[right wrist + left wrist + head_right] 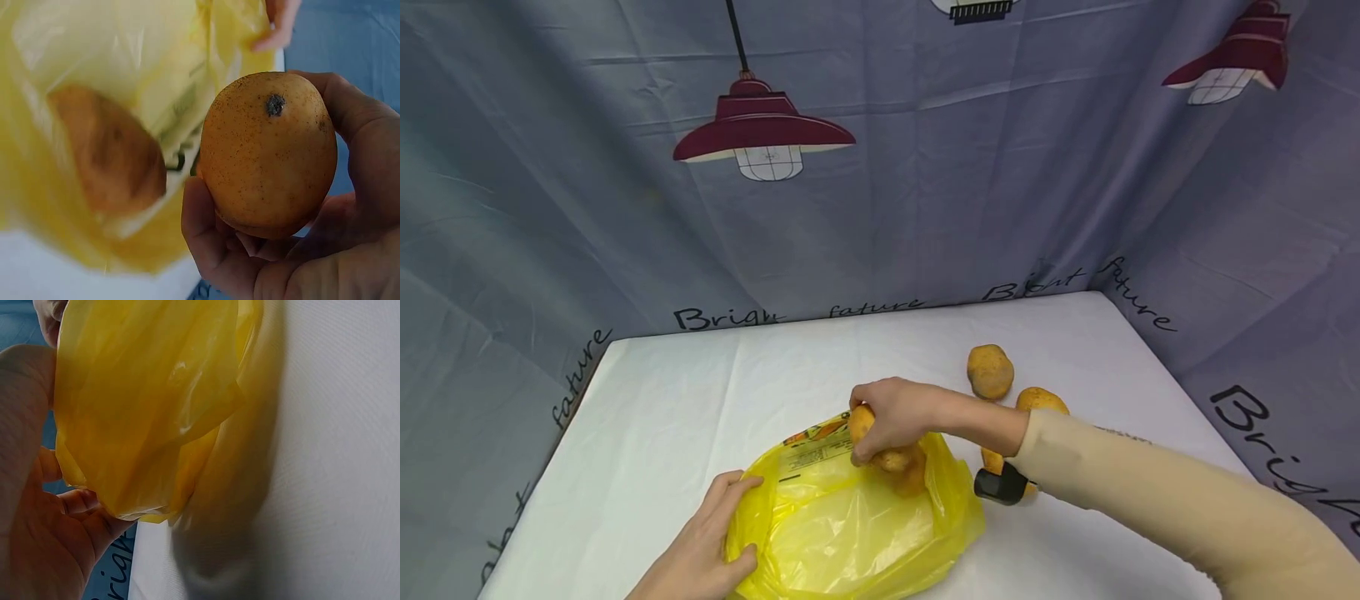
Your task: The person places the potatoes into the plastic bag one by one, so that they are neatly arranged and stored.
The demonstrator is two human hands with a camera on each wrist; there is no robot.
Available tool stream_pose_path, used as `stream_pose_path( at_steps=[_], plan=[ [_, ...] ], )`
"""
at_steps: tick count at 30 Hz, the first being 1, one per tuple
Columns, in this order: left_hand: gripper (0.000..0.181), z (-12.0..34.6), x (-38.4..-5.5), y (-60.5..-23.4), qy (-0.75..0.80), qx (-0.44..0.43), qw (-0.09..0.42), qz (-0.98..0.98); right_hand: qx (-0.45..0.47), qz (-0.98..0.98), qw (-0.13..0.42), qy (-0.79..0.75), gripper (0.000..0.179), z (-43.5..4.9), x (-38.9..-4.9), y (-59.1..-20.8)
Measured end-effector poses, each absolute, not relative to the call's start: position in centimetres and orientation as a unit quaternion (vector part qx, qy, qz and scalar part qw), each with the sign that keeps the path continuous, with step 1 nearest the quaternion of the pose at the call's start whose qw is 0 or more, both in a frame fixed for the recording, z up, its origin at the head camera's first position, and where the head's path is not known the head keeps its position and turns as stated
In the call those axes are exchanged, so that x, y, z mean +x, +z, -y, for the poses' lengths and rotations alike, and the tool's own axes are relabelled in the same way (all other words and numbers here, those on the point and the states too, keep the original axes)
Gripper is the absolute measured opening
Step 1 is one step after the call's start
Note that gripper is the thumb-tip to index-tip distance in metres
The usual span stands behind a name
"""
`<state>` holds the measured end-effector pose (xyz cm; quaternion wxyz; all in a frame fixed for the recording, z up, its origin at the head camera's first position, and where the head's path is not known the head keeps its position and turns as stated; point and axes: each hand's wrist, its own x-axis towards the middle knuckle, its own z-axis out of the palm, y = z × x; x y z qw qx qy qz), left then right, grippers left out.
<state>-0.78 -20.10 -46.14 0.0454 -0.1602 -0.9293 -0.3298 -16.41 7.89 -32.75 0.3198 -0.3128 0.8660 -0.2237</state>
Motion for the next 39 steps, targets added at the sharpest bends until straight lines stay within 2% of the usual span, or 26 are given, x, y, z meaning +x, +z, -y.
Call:
stream_pose_path(
  at_steps=[6, 13, 21, 31, 39],
  plan=[
    [0.068, 20.1, -0.9, -46.2, -0.324, -0.164, 0.050, 0.930, -0.312, -0.871, 0.323, -0.199, 0.048, -5.3, -15.2, -34.0],
    [0.068, 20.1, -0.9, -46.3, -0.326, -0.165, 0.051, 0.930, -0.325, -0.880, 0.316, -0.142, 0.061, -3.2, -13.5, -35.4],
    [0.068, 20.1, -0.7, -46.0, -0.336, -0.152, 0.019, 0.929, -0.348, -0.879, 0.307, -0.109, 0.065, -2.1, -12.4, -37.4],
    [0.069, 20.1, -0.6, -46.2, -0.339, -0.151, 0.013, 0.929, -0.368, -0.900, 0.229, 0.038, 0.079, -0.9, -11.5, -39.0],
    [0.068, 19.9, -0.4, -46.2, -0.329, -0.138, 0.004, 0.934, -0.380, -0.899, 0.159, 0.148, 0.071, -0.6, -11.1, -40.4]
  ],
)
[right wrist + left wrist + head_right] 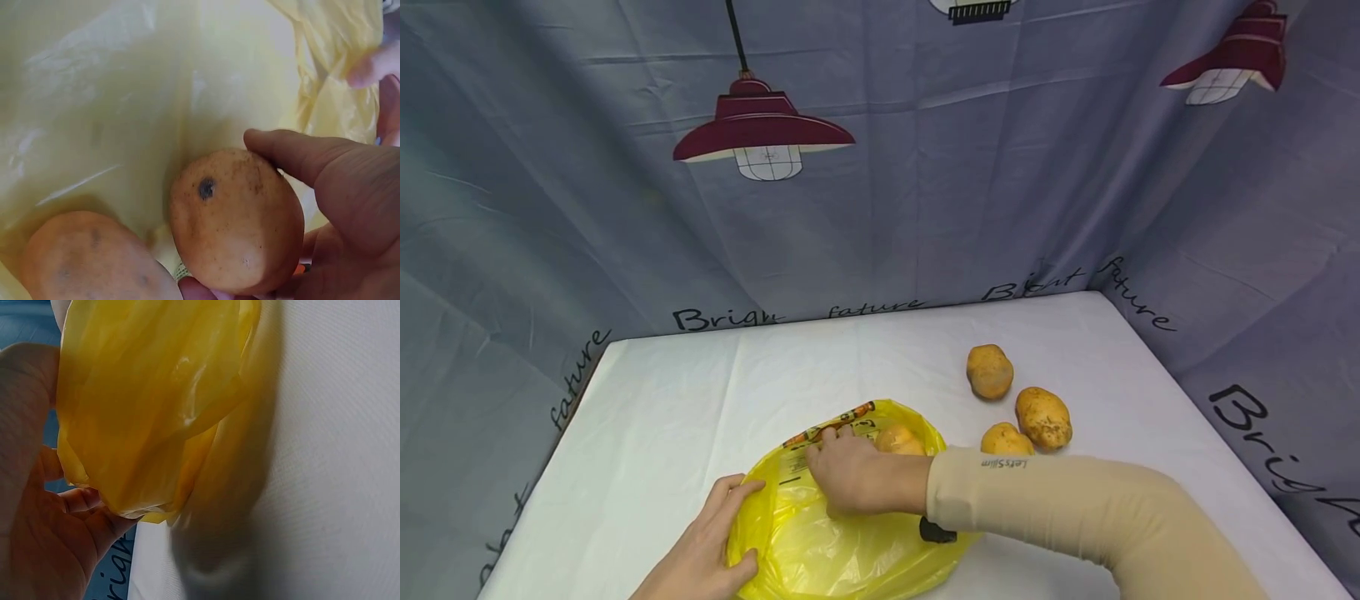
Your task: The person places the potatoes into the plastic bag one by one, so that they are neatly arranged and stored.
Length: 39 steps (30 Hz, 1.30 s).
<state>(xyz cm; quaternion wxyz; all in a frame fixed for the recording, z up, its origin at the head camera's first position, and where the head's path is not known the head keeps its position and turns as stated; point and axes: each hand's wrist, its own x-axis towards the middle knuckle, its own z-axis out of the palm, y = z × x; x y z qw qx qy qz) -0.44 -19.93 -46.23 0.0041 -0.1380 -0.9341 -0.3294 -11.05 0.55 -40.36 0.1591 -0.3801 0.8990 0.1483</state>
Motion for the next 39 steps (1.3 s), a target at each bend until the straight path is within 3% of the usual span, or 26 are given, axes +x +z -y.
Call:
stream_pose_path(
  at_steps=[9, 18, 31, 39],
  plan=[
    [0.069, 19.6, -0.6, -46.2, -0.327, -0.127, -0.017, 0.936, -0.387, -0.889, 0.113, 0.215, 0.064, -0.5, -10.8, -40.9],
    [0.068, 19.6, -0.5, -46.1, -0.321, -0.126, -0.024, 0.938, -0.381, -0.893, 0.152, 0.187, 0.085, -1.0, -11.2, -39.7],
    [0.069, 19.8, -0.5, -46.4, -0.329, -0.137, 0.006, 0.934, -0.371, -0.906, 0.191, 0.073, 0.069, -2.5, -11.6, -36.3],
    [0.069, 19.9, -0.6, -46.5, -0.331, -0.141, 0.008, 0.933, -0.343, -0.916, 0.211, 0.005, 0.068, -4.1, -12.2, -35.4]
  ],
)
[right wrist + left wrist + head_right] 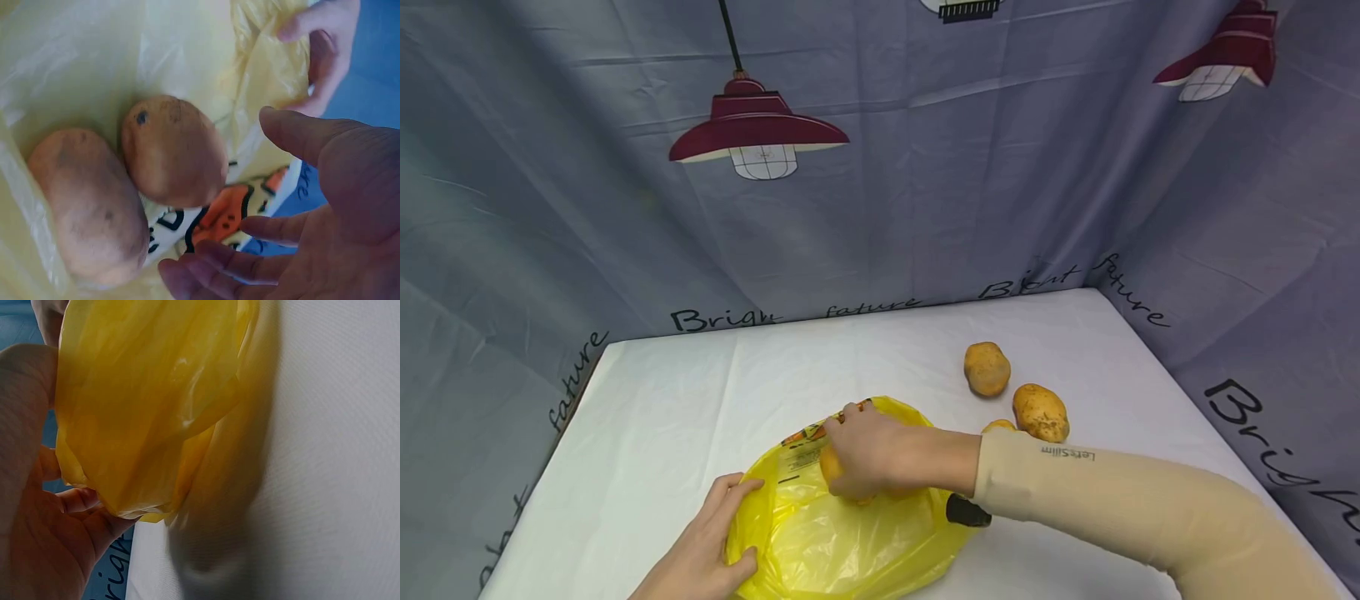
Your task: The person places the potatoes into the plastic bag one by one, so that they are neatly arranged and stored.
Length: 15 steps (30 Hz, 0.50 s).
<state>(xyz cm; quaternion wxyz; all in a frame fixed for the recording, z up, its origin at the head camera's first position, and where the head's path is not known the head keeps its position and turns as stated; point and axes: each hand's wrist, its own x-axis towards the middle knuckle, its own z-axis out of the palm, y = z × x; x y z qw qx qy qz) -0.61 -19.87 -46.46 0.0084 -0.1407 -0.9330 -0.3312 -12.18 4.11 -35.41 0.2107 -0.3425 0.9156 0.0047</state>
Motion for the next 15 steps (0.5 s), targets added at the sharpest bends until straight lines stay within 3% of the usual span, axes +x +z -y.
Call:
stream_pose_path(
  at_steps=[15],
  plan=[
    [0.067, 19.9, -0.3, -46.2, -0.331, -0.148, 0.017, 0.932, -0.273, -0.899, 0.265, -0.215, 0.053, -9.9, -14.7, -32.6]
  ],
)
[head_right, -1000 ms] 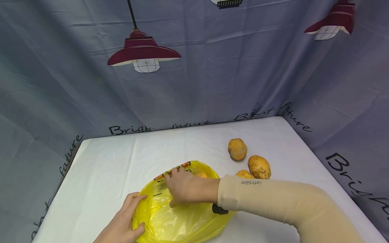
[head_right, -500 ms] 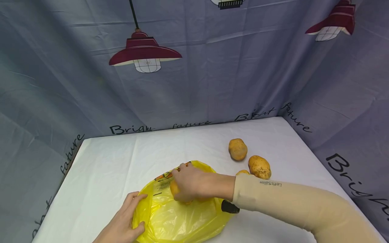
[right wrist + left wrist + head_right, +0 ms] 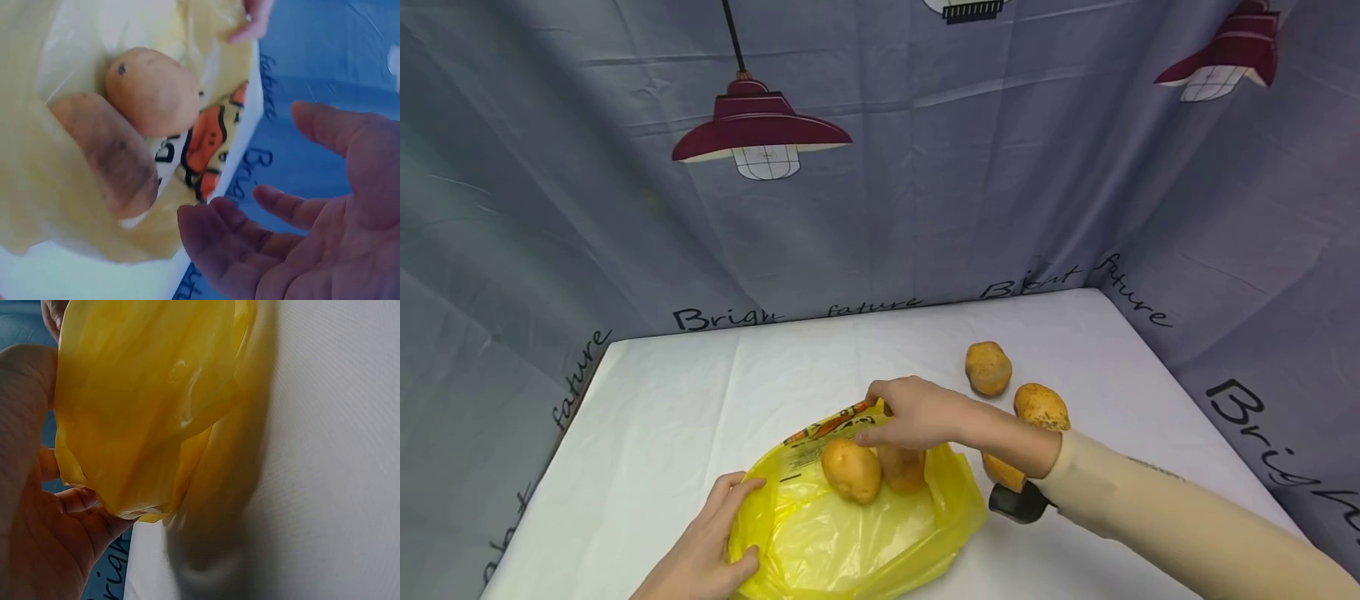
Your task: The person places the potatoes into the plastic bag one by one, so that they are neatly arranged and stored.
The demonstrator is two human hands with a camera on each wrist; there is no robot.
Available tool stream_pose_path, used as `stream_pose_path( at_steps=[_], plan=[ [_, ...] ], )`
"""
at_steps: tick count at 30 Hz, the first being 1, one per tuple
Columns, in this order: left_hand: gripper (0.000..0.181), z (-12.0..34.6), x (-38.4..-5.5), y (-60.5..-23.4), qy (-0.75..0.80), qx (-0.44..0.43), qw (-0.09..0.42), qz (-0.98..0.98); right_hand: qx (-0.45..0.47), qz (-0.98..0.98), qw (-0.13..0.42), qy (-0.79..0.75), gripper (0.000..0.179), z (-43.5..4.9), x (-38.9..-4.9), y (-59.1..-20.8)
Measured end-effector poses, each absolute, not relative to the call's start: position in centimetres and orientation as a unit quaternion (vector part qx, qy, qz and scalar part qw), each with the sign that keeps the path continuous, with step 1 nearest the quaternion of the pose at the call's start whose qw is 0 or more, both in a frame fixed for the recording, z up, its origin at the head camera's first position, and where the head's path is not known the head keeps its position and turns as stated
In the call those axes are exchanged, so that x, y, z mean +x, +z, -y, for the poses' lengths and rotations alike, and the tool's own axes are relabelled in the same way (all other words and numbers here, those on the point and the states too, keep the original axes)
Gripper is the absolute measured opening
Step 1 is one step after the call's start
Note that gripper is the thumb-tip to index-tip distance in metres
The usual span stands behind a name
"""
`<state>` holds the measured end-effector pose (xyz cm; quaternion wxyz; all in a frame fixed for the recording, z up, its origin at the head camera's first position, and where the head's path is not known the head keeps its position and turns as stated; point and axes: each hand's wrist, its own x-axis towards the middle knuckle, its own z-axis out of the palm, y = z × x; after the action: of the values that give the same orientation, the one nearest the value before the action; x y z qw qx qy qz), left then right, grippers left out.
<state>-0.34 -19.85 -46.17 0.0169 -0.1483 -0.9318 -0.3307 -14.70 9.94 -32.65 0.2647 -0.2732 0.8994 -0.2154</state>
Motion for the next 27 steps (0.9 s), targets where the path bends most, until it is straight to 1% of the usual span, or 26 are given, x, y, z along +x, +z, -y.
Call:
stream_pose_path(
  at_steps=[4, 8, 11, 16, 20, 27],
  plan=[
    [0.067, 19.8, -0.4, -46.2, -0.331, -0.144, 0.011, 0.932, -0.235, -0.890, 0.280, -0.273, 0.052, -11.9, -15.1, -32.5],
    [0.068, 19.8, -0.4, -46.3, -0.334, -0.141, 0.009, 0.932, -0.184, -0.866, 0.309, -0.348, 0.054, -13.7, -15.2, -32.3],
    [0.068, 19.8, -0.4, -46.3, -0.333, -0.138, 0.005, 0.933, -0.148, -0.856, 0.321, -0.377, 0.056, -15.0, -15.3, -32.1],
    [0.067, 19.6, -0.4, -46.1, -0.332, -0.127, -0.017, 0.935, -0.111, -0.850, 0.321, -0.402, 0.060, -17.1, -15.8, -32.0],
    [0.068, 19.6, -0.4, -46.0, -0.331, -0.122, -0.025, 0.935, -0.093, -0.843, 0.320, -0.422, 0.061, -19.0, -16.3, -32.2],
    [0.067, 19.5, -0.5, -45.7, -0.327, -0.121, -0.031, 0.937, -0.067, -0.840, 0.325, -0.429, 0.053, -22.4, -16.7, -33.2]
  ],
)
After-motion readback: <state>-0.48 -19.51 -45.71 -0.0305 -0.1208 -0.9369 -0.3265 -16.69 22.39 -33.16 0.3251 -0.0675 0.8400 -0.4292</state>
